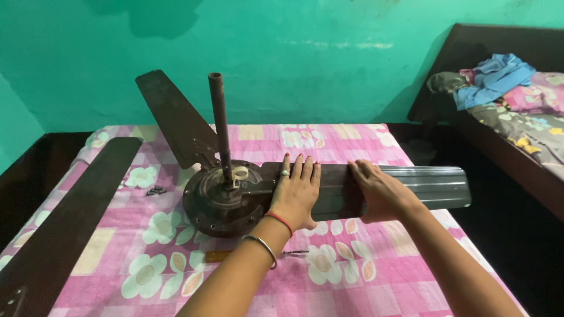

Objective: The person attaches three fan blades to a ceiling fan motor housing using a screwdriver. They align each blade, insert screws, and tighten them sequentially to secure the blades in place.

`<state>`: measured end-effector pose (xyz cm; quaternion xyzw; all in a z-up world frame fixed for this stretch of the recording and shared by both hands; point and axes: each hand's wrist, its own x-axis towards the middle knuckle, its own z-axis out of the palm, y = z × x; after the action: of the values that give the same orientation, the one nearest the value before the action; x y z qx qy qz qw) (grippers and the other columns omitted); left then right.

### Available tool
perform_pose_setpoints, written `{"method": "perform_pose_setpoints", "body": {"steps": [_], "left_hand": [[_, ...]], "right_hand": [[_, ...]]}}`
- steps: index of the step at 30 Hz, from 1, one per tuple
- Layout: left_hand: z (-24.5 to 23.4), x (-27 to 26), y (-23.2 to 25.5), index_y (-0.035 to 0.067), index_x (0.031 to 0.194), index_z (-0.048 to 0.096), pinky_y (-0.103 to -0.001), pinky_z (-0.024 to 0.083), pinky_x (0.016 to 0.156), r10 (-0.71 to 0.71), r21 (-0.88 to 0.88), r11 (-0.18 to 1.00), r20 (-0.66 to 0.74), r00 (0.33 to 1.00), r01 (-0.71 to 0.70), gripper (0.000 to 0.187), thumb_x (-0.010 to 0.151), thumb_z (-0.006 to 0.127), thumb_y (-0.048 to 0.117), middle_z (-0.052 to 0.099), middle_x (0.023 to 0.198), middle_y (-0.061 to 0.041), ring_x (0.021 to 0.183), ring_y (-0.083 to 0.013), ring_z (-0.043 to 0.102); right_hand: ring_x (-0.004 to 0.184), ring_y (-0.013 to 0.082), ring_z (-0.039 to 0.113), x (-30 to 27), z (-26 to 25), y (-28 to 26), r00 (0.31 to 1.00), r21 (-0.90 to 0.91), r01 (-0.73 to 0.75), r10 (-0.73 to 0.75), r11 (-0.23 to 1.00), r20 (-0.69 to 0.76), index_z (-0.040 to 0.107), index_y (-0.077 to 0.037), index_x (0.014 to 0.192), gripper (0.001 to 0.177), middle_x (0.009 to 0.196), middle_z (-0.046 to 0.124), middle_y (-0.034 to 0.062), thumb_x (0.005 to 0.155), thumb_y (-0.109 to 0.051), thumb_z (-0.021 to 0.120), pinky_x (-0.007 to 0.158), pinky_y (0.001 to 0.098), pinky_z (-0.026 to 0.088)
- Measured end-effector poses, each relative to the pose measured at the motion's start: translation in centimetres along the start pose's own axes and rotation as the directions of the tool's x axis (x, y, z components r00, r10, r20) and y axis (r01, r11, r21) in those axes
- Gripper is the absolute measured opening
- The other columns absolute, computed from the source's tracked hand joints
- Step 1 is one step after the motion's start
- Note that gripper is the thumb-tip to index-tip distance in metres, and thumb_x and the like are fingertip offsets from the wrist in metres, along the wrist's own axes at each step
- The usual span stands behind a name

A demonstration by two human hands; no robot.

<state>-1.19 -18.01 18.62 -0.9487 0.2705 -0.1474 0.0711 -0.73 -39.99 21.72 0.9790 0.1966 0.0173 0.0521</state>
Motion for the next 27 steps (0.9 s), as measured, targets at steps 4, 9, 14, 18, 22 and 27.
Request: {"method": "perform_pose_setpoints", "body": {"steps": [4, 9, 14, 18, 22, 27], "left_hand": [[2.4, 1.4, -0.3, -0.008, 0.15, 0.032, -0.06, 0.015, 0.123, 0.0, -0.129, 0.992, -0.072, 0.997, -0.01, 0.136, 0.047, 0.093, 0.057, 0.042, 0.149, -0.022, 0.144, -0.0359, 0.036], [5.2, 3.6, -0.1, -0.008, 0.146, 0.038, -0.057, 0.016, 0.123, -0.005, -0.22, 0.975, -0.135, 0.991, -0.025, 0.137, 0.041, 0.094, 0.058, 0.046, 0.144, -0.021, 0.14, -0.0362, 0.04], [6.9, 5.7, -0.1, -0.01, 0.142, 0.043, -0.056, 0.015, 0.126, 0.005, -0.271, 0.962, -0.125, 0.992, -0.039, 0.131, 0.042, 0.092, 0.06, 0.052, 0.135, -0.02, 0.135, -0.0342, 0.045], [7.7, 7.3, -0.1, -0.01, 0.141, 0.044, -0.057, 0.013, 0.125, 0.016, -0.283, 0.958, -0.085, 0.996, -0.04, 0.131, 0.04, 0.092, 0.06, 0.053, 0.132, -0.02, 0.132, -0.0331, 0.046], [8.6, 8.6, 0.0, -0.011, 0.14, 0.045, -0.057, 0.012, 0.125, 0.017, -0.316, 0.948, -0.071, 0.997, -0.038, 0.132, 0.04, 0.092, 0.062, 0.053, 0.133, -0.023, 0.132, -0.0348, 0.046], [10.1, 9.2, -0.1, -0.013, 0.138, 0.046, -0.056, 0.012, 0.125, 0.017, -0.379, 0.925, -0.023, 1.0, -0.025, 0.132, 0.04, 0.091, 0.063, 0.054, 0.132, -0.024, 0.131, -0.0361, 0.047]], "right_hand": [[0.146, 0.0316, 0.037, 1.2, 0.9, 0.8, 0.989, -0.023, -0.078, 0.081, 0.997, 0.121, 0.017, -0.005, 0.162, 0.136, 0.157, 0.033, 0.0183, 0.05, -0.017, 0.093, 0.118, 0.034, 0.038], [0.15, 0.0323, 0.03, 3.0, 2.4, 2.4, 0.986, -0.081, -0.066, 0.077, 0.995, 0.145, 0.013, -0.005, 0.158, 0.134, 0.161, 0.029, 0.0191, 0.051, -0.01, 0.092, 0.121, 0.0342, 0.034], [0.155, 0.029, 0.023, 5.0, 3.8, 3.9, 0.955, -0.125, -0.122, 0.151, 0.985, 0.256, 0.005, -0.007, 0.16, 0.142, 0.166, 0.02, 0.016, 0.051, -0.011, 0.097, 0.122, 0.0336, 0.034], [0.155, 0.0271, 0.023, 6.1, 4.5, 5.0, 0.942, -0.125, -0.132, 0.164, 0.983, 0.293, 0.004, -0.009, 0.16, 0.147, 0.167, 0.018, 0.0126, 0.05, -0.012, 0.101, 0.123, 0.0331, 0.034], [0.154, 0.0262, 0.027, 7.0, 5.1, 6.2, 0.918, -0.105, -0.164, 0.191, 0.981, 0.348, 0.004, -0.015, 0.162, 0.148, 0.169, 0.017, 0.0074, 0.051, -0.01, 0.101, 0.121, 0.0332, 0.038], [0.154, 0.0237, 0.029, 7.8, 6.4, 7.3, 0.907, -0.038, -0.156, 0.158, 0.987, 0.391, 0.007, -0.02, 0.161, 0.148, 0.169, 0.018, 0.0054, 0.048, -0.006, 0.101, 0.121, 0.0322, 0.04]]}}
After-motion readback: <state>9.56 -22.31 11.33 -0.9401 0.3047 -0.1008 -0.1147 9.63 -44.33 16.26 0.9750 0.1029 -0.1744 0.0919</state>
